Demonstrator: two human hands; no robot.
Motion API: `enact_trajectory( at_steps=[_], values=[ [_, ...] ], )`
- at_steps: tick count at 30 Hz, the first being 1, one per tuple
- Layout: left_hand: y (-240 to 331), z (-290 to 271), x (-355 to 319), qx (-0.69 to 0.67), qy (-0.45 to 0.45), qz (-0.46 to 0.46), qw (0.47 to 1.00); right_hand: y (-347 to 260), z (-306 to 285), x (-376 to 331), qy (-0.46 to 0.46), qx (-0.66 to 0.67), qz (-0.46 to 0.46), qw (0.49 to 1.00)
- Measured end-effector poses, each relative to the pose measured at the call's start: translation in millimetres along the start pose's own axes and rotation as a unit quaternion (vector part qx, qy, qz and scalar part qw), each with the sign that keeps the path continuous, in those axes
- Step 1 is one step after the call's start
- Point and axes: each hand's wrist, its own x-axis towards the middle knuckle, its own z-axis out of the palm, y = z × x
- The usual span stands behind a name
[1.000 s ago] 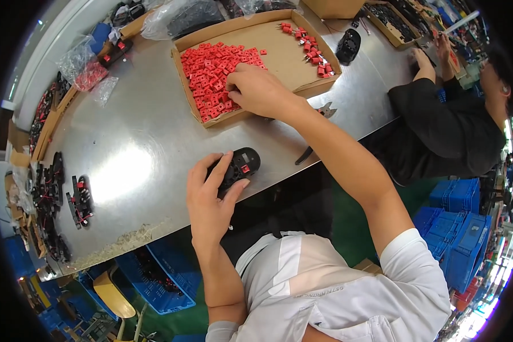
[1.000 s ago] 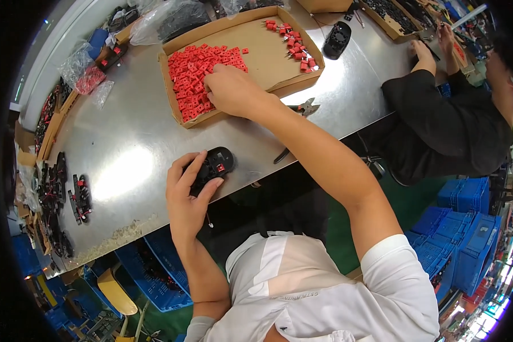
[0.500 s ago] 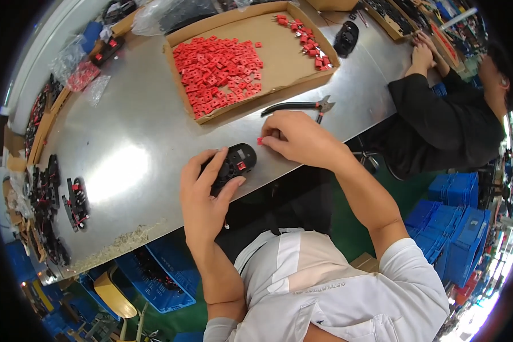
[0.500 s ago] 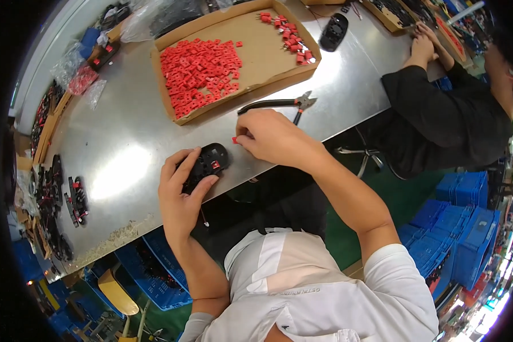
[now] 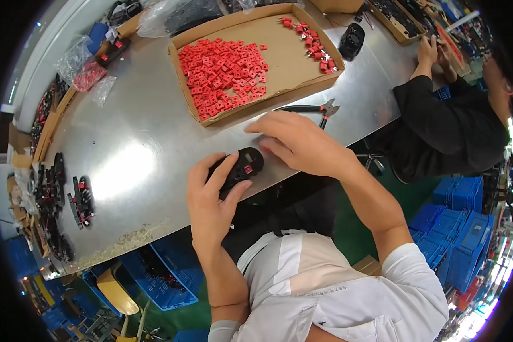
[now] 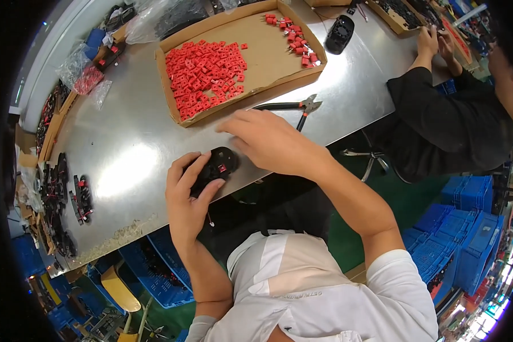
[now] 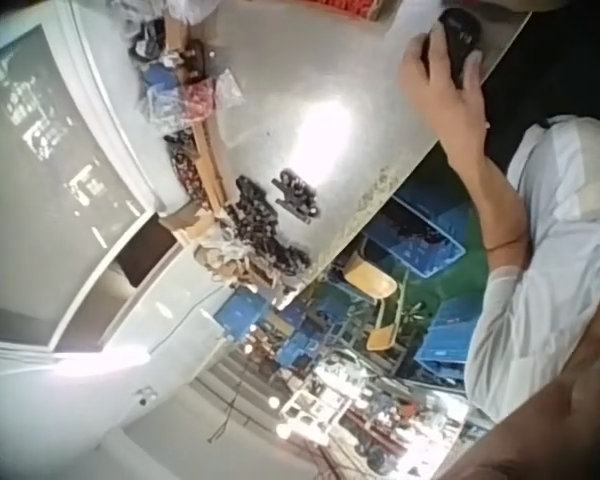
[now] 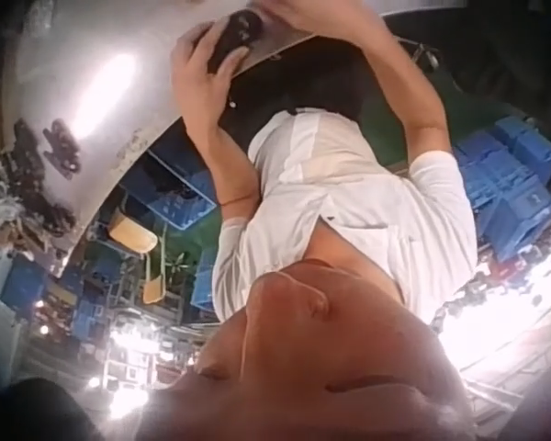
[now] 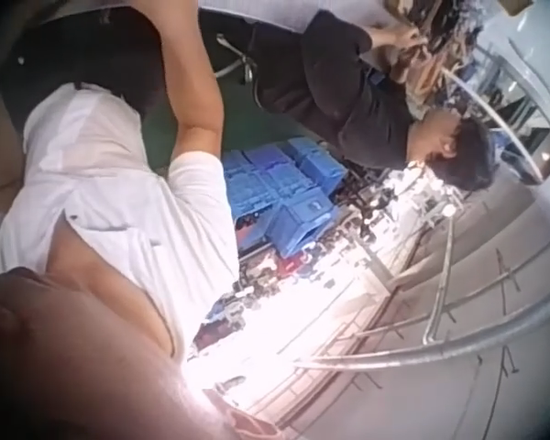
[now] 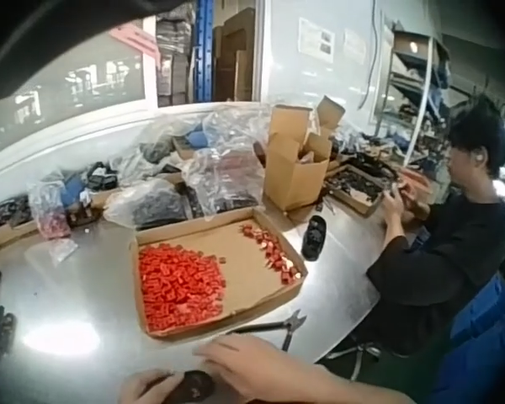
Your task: Assembling handheld electronic devices by installing small plastic components into device shells at a workbench.
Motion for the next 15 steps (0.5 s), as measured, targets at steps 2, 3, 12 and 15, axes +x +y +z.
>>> enact_trajectory(
  at_steps=[2,3,12,15],
  values=[
    [-3.5,-5.4,-3.2,0.004,-0.003,-0.008,1.000,5.3,4.8,-3.0,-0.031,-0.058,-0.008,0.998],
    [-3.9,-7.0,-3.6,0.003,-0.001,-0.008,1.000,8.1,8.3,-4.7,-0.043,-0.091,-0.015,0.995],
    [1.1,-9.3,-7.3,0.002,-0.008,0.001,1.000,-14.2,11.4,-5.6,0.031,0.087,0.048,0.995],
    [0.9,-7.7,-6.4,0.008,0.001,0.016,1.000,-30.7,12.7,1.0,0.018,0.110,-0.004,0.994]
  ],
)
